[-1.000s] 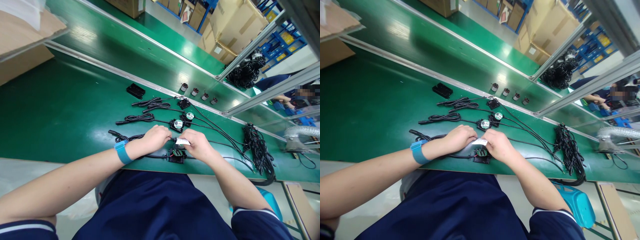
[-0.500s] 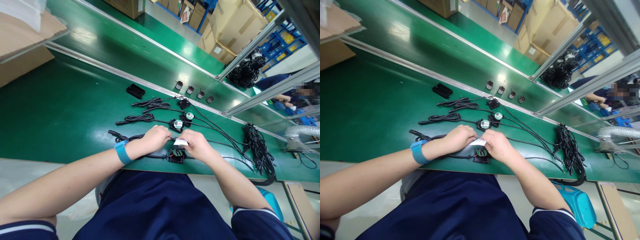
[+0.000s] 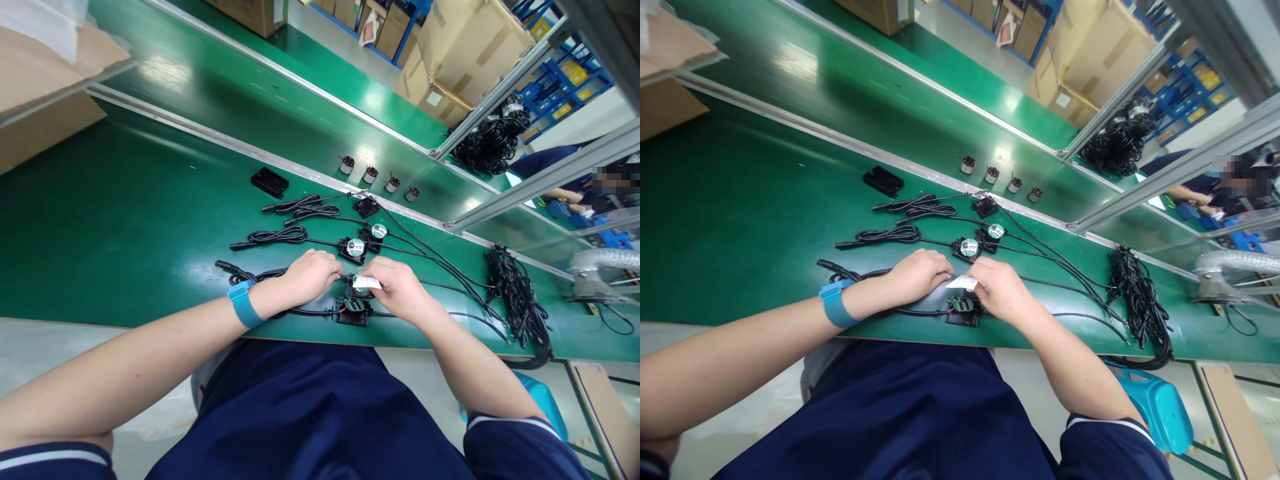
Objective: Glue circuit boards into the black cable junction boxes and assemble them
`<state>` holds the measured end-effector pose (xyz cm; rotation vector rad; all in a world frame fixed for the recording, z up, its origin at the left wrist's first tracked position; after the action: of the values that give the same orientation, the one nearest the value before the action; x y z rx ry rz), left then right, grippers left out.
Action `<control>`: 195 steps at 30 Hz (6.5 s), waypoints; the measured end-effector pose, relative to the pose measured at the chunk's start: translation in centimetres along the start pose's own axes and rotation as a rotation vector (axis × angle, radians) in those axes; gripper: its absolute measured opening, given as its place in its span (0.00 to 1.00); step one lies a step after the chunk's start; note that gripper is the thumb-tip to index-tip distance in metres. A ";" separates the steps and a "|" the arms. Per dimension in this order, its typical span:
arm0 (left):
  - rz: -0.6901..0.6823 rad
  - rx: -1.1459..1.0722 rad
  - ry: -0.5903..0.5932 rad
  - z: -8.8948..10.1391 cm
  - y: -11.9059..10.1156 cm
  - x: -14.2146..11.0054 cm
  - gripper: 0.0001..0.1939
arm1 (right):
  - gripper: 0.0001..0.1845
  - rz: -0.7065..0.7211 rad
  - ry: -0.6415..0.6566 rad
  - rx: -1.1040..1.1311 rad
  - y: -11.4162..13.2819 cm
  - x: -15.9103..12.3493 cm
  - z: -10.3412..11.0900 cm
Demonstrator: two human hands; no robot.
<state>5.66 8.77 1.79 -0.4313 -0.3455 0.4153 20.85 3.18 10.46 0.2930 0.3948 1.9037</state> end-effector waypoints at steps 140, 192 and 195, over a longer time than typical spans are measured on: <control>0.194 -0.470 -0.140 -2.6 -4.3 -3.7 0.02 | 0.07 -0.514 -0.260 0.916 -1.6 -6.8 -1.6; 0.226 -0.099 -0.175 -1.8 -6.9 -1.2 0.07 | 0.14 -0.384 0.073 -0.034 0.4 -12.0 -6.4; 0.215 -0.065 -0.181 -2.3 -6.9 -1.3 0.08 | 0.12 -0.397 0.119 -0.056 0.6 -11.9 -6.8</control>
<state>7.65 1.72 2.76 -0.4976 -0.4911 0.6569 21.91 -9.08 4.33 0.0563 0.4424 1.5426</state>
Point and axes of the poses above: each hand's wrist, its own x-axis towards the middle knuckle, its own z-axis out of the back of the hand, y = z × x, the point moved 4 cm from there along x, towards the middle knuckle, and after that the axes turned 13 degrees about -z, right-handed, at the moved point
